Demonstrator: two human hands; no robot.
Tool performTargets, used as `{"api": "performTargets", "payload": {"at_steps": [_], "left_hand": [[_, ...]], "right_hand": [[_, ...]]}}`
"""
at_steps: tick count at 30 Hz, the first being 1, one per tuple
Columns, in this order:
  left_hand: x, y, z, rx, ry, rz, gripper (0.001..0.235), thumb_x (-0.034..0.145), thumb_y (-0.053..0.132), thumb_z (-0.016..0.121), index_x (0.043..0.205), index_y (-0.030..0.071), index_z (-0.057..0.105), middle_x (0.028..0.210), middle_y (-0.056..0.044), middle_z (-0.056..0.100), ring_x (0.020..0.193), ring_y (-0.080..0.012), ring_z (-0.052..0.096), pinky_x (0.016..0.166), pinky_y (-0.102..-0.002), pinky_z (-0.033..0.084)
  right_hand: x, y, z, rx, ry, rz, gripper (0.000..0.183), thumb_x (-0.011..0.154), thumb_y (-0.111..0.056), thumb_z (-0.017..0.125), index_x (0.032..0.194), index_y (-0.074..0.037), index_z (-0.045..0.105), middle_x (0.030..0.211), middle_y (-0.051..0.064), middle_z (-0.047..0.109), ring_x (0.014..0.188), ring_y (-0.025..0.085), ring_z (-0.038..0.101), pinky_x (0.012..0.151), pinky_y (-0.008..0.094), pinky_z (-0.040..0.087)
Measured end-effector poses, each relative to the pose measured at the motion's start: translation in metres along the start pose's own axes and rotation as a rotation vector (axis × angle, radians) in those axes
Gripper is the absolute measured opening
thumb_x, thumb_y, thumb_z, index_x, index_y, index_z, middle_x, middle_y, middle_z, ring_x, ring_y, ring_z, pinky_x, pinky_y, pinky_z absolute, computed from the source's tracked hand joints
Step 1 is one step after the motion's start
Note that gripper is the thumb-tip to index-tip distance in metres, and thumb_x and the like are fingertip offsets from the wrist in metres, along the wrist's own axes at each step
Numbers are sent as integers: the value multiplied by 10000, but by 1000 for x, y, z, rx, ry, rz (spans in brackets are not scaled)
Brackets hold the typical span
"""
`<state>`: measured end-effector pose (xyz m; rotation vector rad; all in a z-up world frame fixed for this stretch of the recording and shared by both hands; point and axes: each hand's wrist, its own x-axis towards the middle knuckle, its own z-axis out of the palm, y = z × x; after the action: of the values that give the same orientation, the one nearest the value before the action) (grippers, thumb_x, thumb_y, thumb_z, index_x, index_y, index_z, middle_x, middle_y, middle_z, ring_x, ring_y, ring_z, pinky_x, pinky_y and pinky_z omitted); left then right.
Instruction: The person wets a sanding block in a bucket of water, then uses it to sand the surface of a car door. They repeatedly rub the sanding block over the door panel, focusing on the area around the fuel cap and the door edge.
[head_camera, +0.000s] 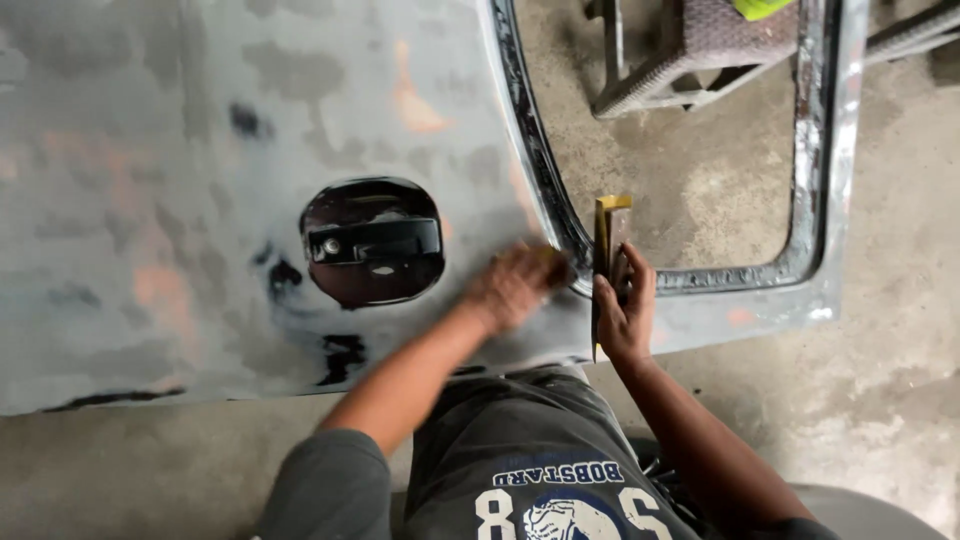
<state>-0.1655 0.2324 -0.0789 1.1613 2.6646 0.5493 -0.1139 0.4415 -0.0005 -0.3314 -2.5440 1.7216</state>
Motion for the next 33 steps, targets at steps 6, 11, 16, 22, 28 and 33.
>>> {"api": "performTargets", "payload": {"at_steps": [6, 11, 16, 22, 28, 33], "left_hand": [[21, -101, -111, 86, 353, -512, 395, 1033, 188, 494, 1413, 234, 591, 1513, -55, 527, 1353, -278, 516, 1104, -499, 371], [-10, -62, -80, 50, 433, -398, 468, 1027, 229, 534, 1472, 84, 553, 1517, -200, 456, 1398, -412, 426, 1179, -561, 306], [-108, 23, -39, 65, 200, -68, 494, 947, 159, 527, 1440, 163, 564, 1584, -137, 418, 1490, -378, 375, 1230, -548, 258], [-222, 22, -85, 9, 217, -389, 547, 950, 189, 627, 1485, 137, 529, 1567, -112, 426, 1449, -384, 398, 1194, -536, 308], [-277, 16, -94, 133, 489, -679, 494, 1003, 164, 630, 1482, 88, 536, 1585, -175, 427, 1447, -429, 396, 1195, -530, 338], [-278, 14, -89, 100, 513, -719, 520, 966, 177, 628, 1469, 72, 550, 1578, -186, 425, 1422, -446, 401, 1187, -538, 335]], "right_hand": [[-12, -30, 0, -210, -118, -60, 567, 949, -113, 701, 1474, -76, 489, 1333, 180, 546, 1201, 311, 563, 1033, 403, 471], [-29, -17, 13, -277, -150, -109, 602, 914, -159, 727, 1465, -90, 495, 1349, 196, 547, 1191, 366, 552, 1031, 440, 459], [-6, -19, 33, -420, -120, -343, 633, 897, -185, 757, 1471, -109, 504, 1414, 219, 518, 1278, 431, 504, 1068, 507, 431], [14, -63, 91, -647, -244, -355, 671, 864, -225, 734, 1495, -198, 505, 1443, 171, 508, 1253, 418, 496, 1011, 544, 433], [-63, -65, 115, -892, -660, -461, 716, 952, -279, 618, 1590, -228, 298, 1511, 201, 387, 1235, 410, 461, 977, 582, 398], [-45, -15, 65, -970, -670, -402, 670, 946, -191, 623, 1569, -318, 413, 1491, 111, 478, 1282, 325, 515, 993, 472, 449]]}}
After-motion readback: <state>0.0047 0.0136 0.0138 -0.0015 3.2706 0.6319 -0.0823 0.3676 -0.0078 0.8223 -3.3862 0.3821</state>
